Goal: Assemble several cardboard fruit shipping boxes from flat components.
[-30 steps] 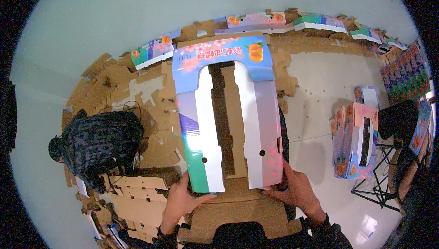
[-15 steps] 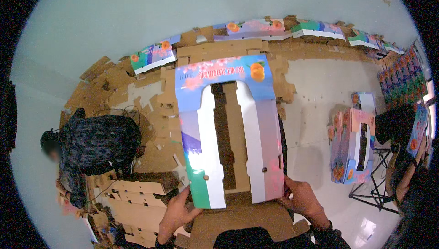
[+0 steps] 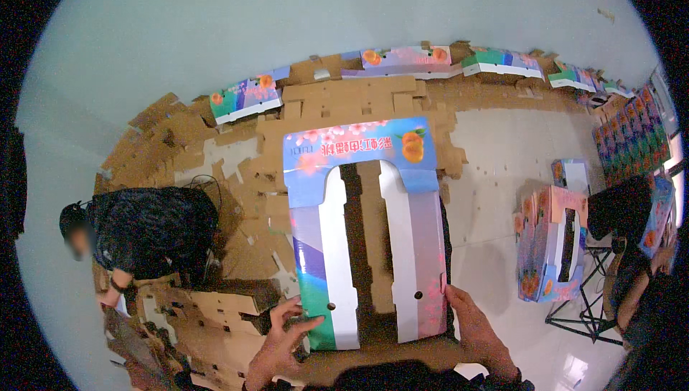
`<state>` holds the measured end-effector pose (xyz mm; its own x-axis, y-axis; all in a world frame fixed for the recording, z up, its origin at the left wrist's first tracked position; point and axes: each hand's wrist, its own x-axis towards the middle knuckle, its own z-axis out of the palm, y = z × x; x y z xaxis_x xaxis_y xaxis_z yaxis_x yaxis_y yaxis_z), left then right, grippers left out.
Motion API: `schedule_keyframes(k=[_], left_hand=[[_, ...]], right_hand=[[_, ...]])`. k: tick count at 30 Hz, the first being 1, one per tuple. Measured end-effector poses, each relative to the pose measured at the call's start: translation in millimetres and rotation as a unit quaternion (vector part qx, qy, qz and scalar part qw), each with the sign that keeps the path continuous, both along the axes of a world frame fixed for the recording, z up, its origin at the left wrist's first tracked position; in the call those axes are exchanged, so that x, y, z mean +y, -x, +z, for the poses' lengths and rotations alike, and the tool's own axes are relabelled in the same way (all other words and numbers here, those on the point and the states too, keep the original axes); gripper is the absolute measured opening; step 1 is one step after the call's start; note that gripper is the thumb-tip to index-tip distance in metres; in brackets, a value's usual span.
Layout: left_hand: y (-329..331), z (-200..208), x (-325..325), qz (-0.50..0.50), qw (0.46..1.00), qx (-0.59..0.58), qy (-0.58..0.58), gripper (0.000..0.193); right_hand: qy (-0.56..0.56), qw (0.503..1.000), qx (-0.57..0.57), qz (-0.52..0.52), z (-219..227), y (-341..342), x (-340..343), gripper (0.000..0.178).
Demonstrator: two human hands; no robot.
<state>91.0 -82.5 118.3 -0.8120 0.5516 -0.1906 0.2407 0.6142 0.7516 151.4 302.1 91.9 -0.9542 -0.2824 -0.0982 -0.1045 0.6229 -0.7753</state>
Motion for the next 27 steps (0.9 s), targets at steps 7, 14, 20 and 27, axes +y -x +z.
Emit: schedule_keyframes(k=[7,14,20,27], left_hand=[[5.7,-30.9,29.4,0.235,0.957,0.056,-0.163,0.065],[4.9,-32.5,43.1,0.216,0.966,0.103,-0.103,0.052],[5.5,-28.2,48.7,0.232,0.964,0.054,-0.119,0.045],[10.1,-33.6,58.6,0.283,0.95,0.011,-0.133,0.05]], right_hand=[[0.11,0.973,-0.03,-0.202,-21.8,13.1,-25.4,0.083],[0.067,0.975,0.05,-0.207,-26.4,16.2,-40.7,0.069],[0.119,0.961,0.035,-0.249,-23.4,22.9,-45.3,0.055],[0.129,0.944,0.043,-0.301,-23.3,31.9,-49.5,0.049]])
